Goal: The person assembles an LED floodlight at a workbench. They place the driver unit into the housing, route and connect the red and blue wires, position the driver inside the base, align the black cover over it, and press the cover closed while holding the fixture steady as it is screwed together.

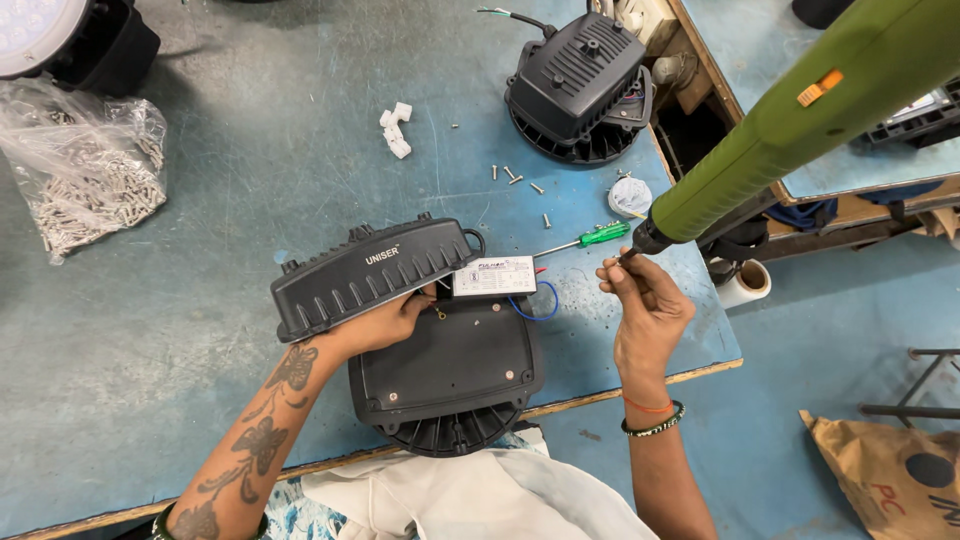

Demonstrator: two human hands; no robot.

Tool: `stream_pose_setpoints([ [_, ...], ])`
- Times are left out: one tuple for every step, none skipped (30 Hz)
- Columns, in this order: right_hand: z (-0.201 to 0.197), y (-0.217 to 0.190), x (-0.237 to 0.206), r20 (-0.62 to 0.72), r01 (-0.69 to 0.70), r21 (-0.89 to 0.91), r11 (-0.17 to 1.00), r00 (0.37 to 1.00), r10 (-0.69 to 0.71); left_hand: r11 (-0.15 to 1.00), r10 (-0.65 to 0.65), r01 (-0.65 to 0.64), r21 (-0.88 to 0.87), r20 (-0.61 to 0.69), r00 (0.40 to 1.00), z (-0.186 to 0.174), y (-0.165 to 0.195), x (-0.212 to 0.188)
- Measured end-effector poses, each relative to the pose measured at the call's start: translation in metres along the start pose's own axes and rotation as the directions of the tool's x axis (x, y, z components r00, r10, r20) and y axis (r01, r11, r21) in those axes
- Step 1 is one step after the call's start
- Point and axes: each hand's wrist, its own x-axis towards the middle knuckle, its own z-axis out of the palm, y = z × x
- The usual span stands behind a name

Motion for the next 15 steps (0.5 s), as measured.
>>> stream_pose_setpoints([
  [0.001, -0.001, -0.001, 0.011, -0.004, 0.004, 1.0, 1.0, 0.004, 1.0, 0.009, -0.009, -0.001, -0.006, 1.0, 0.0, 0.0, 0.0],
  [0.001, -0.002, -0.002, 0.023, -0.009, 0.008, 1.0, 1.0, 0.009, 1.0, 0.014, -0.014, 0.002, -0.006, 1.0, 0.0, 0.0, 0.0],
  [0.003, -0.003, -0.003, 0.03, -0.015, 0.009, 1.0, 0.999, 0.015, 1.0, 0.019, -0.019, 0.004, -0.005, 1.0, 0.0, 0.0, 0.0],
  [0.004, -0.004, -0.005, 0.035, -0.021, 0.008, 1.0, 0.999, 0.021, 1.0, 0.024, -0.024, 0.006, -0.004, 1.0, 0.0, 0.0, 0.0],
  [0.006, -0.005, -0.006, 0.04, -0.028, 0.008, 1.0, 0.999, 0.028, 1.0, 0.019, -0.019, -0.005, -0.003, 1.0, 0.0, -0.001, 0.0],
  [0.008, -0.006, -0.008, 0.049, -0.029, -0.005, 1.0, 0.998, 0.029, 1.0, 0.014, -0.014, -0.016, -0.002, 1.0, 0.001, -0.001, 0.0],
  [0.01, -0.007, -0.009, 0.057, -0.029, -0.019, 0.999, 0.998, 0.03, 1.0, 0.01, -0.01, -0.028, -0.001, 1.0, 0.001, -0.001, 0.001],
  [0.012, -0.008, -0.01, 0.066, -0.03, -0.031, 0.999, 0.997, 0.032, 1.0, 0.015, -0.015, -0.025, -0.006, 1.0, 0.001, -0.001, 0.001],
  [0.013, -0.01, -0.01, 0.076, -0.021, -0.042, 0.999, 0.997, 0.024, 1.0, 0.019, -0.019, -0.022, -0.011, 1.0, 0.002, -0.002, 0.0],
  [0.015, -0.012, -0.011, 0.086, -0.012, -0.052, 0.999, 0.996, 0.017, 1.0, 0.023, -0.023, -0.018, -0.017, 1.0, 0.002, -0.002, 0.0],
  [0.017, -0.014, -0.011, 0.097, -0.003, -0.062, 0.998, 0.995, 0.009, 0.999, 0.035, -0.035, -0.008, -0.033, 0.999, 0.002, -0.002, 0.0],
  [0.018, -0.017, -0.011, 0.111, 0.017, -0.073, 0.997, 0.994, -0.009, 0.999, 0.047, -0.047, 0.003, -0.049, 0.998, 0.002, -0.002, -0.001],
  [0.019, -0.02, -0.011, 0.124, 0.038, -0.084, 0.996, 0.992, -0.028, 0.998, 0.059, -0.058, 0.014, -0.065, 0.996, 0.001, -0.003, -0.001],
  [0.02, -0.024, -0.011, 0.136, 0.059, -0.095, 0.994, 0.99, -0.046, 0.999, 0.05, -0.05, 0.01, -0.043, 0.998, 0.001, -0.003, -0.001],
  [0.021, -0.028, -0.011, 0.164, 0.113, -0.15, 0.982, 0.983, -0.088, 0.999, 0.043, -0.043, 0.006, -0.022, 0.999, 0.001, -0.002, -0.001],
])
